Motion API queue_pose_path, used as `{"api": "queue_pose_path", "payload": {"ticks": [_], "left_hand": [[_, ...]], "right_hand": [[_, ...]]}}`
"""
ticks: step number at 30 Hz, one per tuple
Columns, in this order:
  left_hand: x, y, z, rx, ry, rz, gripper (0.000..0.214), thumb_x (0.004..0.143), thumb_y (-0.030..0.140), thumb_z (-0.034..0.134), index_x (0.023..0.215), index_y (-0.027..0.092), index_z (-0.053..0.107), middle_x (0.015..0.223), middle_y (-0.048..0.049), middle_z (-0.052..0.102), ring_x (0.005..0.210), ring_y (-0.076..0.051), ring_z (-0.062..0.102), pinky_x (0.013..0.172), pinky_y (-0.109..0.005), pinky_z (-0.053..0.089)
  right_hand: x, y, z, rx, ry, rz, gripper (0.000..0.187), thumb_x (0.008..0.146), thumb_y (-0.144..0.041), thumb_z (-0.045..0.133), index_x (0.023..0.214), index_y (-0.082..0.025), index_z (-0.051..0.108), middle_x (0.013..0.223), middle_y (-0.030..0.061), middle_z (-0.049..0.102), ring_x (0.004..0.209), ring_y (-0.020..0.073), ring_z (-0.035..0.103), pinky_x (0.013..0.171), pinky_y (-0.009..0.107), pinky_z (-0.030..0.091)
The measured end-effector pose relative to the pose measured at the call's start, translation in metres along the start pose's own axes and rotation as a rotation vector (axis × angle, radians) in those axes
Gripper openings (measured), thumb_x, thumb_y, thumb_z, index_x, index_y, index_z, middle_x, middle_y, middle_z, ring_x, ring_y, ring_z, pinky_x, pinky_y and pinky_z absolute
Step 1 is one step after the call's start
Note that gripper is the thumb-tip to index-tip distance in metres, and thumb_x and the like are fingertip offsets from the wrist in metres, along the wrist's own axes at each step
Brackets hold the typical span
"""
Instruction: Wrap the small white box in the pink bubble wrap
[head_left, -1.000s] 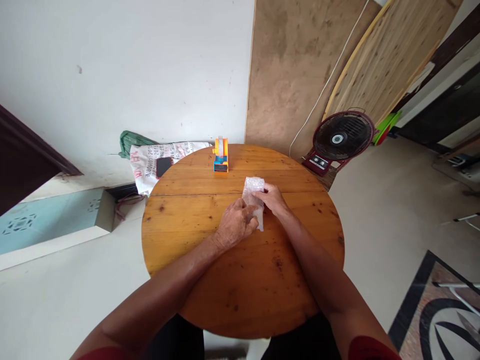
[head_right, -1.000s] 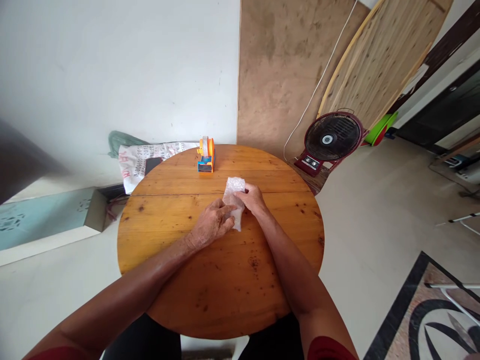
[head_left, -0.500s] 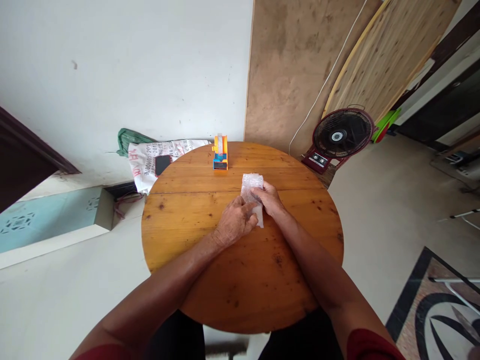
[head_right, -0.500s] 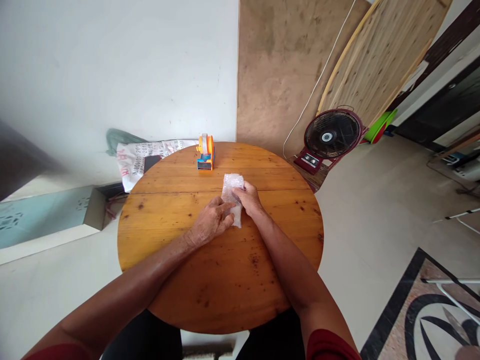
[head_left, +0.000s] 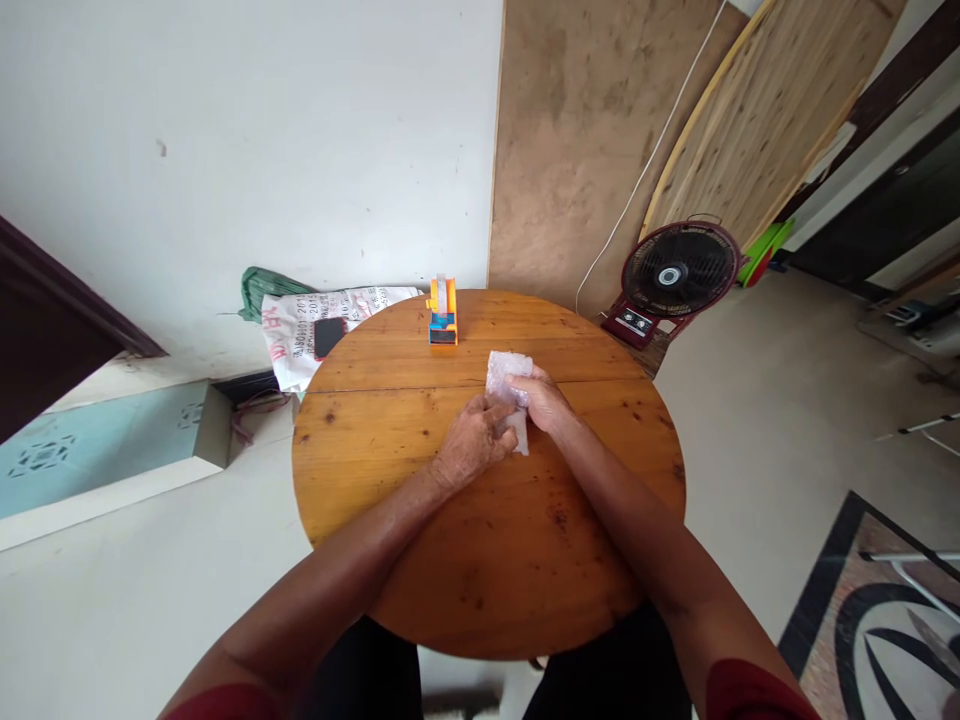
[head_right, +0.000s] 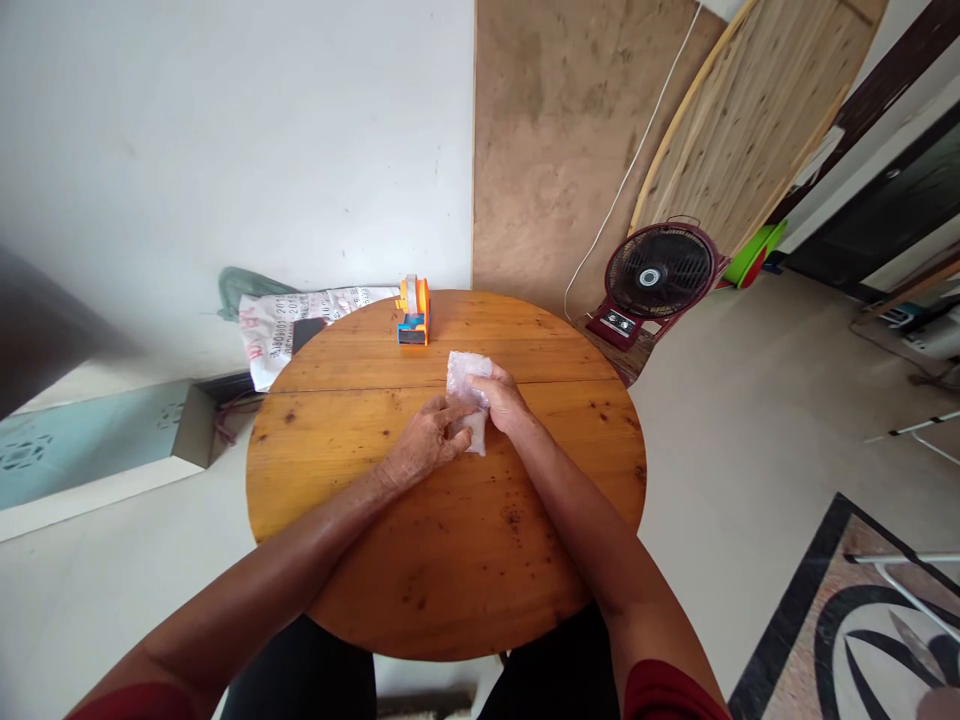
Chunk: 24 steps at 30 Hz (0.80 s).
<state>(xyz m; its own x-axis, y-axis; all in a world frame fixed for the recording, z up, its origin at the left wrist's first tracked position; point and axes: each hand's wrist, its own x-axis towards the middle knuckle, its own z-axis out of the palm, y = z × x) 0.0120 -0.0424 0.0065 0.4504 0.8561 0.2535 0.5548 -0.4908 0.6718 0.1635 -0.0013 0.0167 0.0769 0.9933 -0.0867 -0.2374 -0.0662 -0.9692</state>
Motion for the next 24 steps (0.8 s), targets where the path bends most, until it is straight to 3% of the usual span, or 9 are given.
{"api": "queue_pose_path", "payload": {"ticks": [8, 17, 24], "left_hand": [[-0.001, 0.001, 0.003, -0.006, 0.021, -0.032, 0.036, 0.081, 0.022, 0.059, 0.115, 0.022, 0.068, 0.097, -0.0052, 0.06, 0.081, -0.017, 0.06, 0.079, -0.028, 0.05], [-0.001, 0.009, 0.002, 0.033, 0.067, -0.271, 0.029, 0.077, 0.033, 0.065, 0.099, 0.019, 0.051, 0.09, -0.0063, 0.064, 0.087, -0.023, 0.064, 0.077, -0.033, 0.049], [0.001, 0.008, -0.002, -0.029, 0.047, -0.346, 0.035, 0.075, 0.038, 0.068, 0.097, 0.018, 0.05, 0.09, -0.0082, 0.066, 0.087, -0.026, 0.066, 0.076, -0.035, 0.049]], "right_hand": [[-0.025, 0.0, 0.009, 0.032, 0.08, -0.062, 0.031, 0.057, -0.032, 0.08, 0.082, -0.019, 0.067, 0.073, -0.0022, 0.07, 0.063, 0.0154, 0.063, 0.062, 0.028, 0.053], [-0.037, 0.013, 0.018, 0.121, 0.216, -0.179, 0.033, 0.06, -0.034, 0.078, 0.087, -0.02, 0.064, 0.077, -0.0021, 0.07, 0.064, 0.015, 0.063, 0.062, 0.029, 0.053], [-0.061, 0.013, 0.022, -0.028, 0.175, -0.264, 0.029, 0.069, -0.037, 0.073, 0.09, -0.02, 0.063, 0.078, -0.0013, 0.066, 0.065, 0.0135, 0.059, 0.061, 0.025, 0.05]]}}
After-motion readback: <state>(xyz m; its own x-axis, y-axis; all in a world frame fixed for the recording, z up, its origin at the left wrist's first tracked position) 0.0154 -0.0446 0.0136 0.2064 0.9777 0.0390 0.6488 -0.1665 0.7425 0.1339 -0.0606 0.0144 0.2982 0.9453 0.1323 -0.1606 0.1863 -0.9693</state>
